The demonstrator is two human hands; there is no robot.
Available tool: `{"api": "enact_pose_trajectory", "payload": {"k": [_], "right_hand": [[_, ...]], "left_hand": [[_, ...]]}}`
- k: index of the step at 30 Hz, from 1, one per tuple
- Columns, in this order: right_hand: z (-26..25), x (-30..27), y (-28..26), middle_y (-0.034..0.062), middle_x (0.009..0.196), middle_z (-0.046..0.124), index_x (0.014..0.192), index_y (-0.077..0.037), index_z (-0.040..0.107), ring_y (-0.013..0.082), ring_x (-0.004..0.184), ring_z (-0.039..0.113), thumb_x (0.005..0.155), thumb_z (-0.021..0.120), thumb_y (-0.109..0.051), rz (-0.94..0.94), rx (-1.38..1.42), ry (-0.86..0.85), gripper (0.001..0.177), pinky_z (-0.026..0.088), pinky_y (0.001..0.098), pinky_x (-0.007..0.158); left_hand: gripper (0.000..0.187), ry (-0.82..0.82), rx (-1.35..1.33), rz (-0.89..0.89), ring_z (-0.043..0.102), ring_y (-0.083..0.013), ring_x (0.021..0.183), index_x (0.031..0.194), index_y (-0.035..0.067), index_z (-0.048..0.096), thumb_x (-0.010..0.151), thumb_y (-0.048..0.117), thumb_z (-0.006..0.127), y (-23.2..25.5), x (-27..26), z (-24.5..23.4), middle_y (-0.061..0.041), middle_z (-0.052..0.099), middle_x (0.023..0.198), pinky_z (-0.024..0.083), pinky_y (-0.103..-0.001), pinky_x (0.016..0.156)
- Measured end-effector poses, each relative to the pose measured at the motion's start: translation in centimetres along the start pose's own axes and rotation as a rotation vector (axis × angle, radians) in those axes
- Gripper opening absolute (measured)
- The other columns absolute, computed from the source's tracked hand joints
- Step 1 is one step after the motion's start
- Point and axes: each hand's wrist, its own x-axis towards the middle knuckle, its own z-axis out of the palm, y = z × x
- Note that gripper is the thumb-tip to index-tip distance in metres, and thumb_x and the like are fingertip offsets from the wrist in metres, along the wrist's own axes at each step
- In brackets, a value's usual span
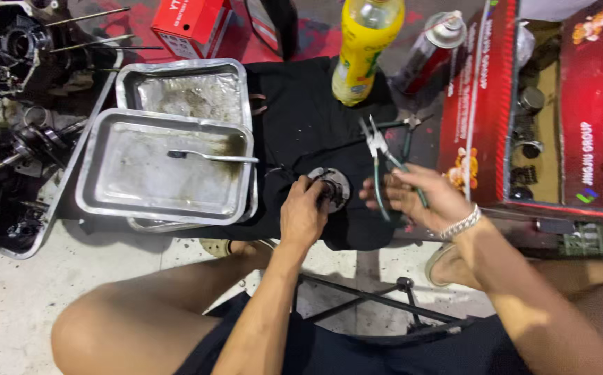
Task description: The person uses a screwdriver to adjust a circular mechanical part, then places it on a cloth and uses pliers to manipulate internal components. The person retrieves a small metal piece from a box and inserts it into the part, continuing to adjust it with pliers.
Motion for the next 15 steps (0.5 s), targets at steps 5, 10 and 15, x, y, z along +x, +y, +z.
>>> {"api": "enact_pose_trajectory", "payload": {"k": [5, 10, 15], "right_hand": [[-2.9, 1.3, 6.4, 0.0189, 0.107, 0.073, 0.116, 0.002, 0.059, 0.0271, 0.089, 0.073, 0.102, 0.054, -0.025, -0.057, -0.318, 0.150, 0.030, 0.059, 0.0376, 0.073], [-2.6, 0.6, 8.3, 0.0154, 0.087, 0.075, 0.108, -0.001, 0.062, 0.0234, 0.067, 0.073, 0.103, 0.053, -0.034, 0.109, -0.676, 0.207, 0.035, 0.058, 0.0353, 0.056], [-2.6, -1.9, 5.3, 0.0081, 0.077, 0.079, 0.094, -0.004, 0.070, 0.0194, 0.064, 0.078, 0.098, 0.058, -0.038, 0.109, -1.308, 0.141, 0.036, 0.060, 0.0368, 0.059]], "left_hand": [[0.035, -0.094, 0.056, 0.064, 0.061, -0.0364, 0.111, 0.108, 0.008, 0.072, 0.076, 0.013, 0.081, -0.5, 0.2, 1.0, -0.014, 0.062, 0.119, 0.052, -0.046, 0.090], [0.043, -0.148, 0.109, 0.020, 0.061, -0.0346, 0.113, 0.114, 0.008, 0.070, 0.073, 0.015, 0.083, -0.2, -0.9, -0.3, -0.011, 0.062, 0.117, 0.052, -0.045, 0.091], [0.047, -0.170, 0.098, 0.022, 0.062, -0.0334, 0.112, 0.117, 0.007, 0.069, 0.073, 0.013, 0.083, -0.5, -0.8, -0.4, -0.010, 0.063, 0.121, 0.052, -0.044, 0.091]]}}
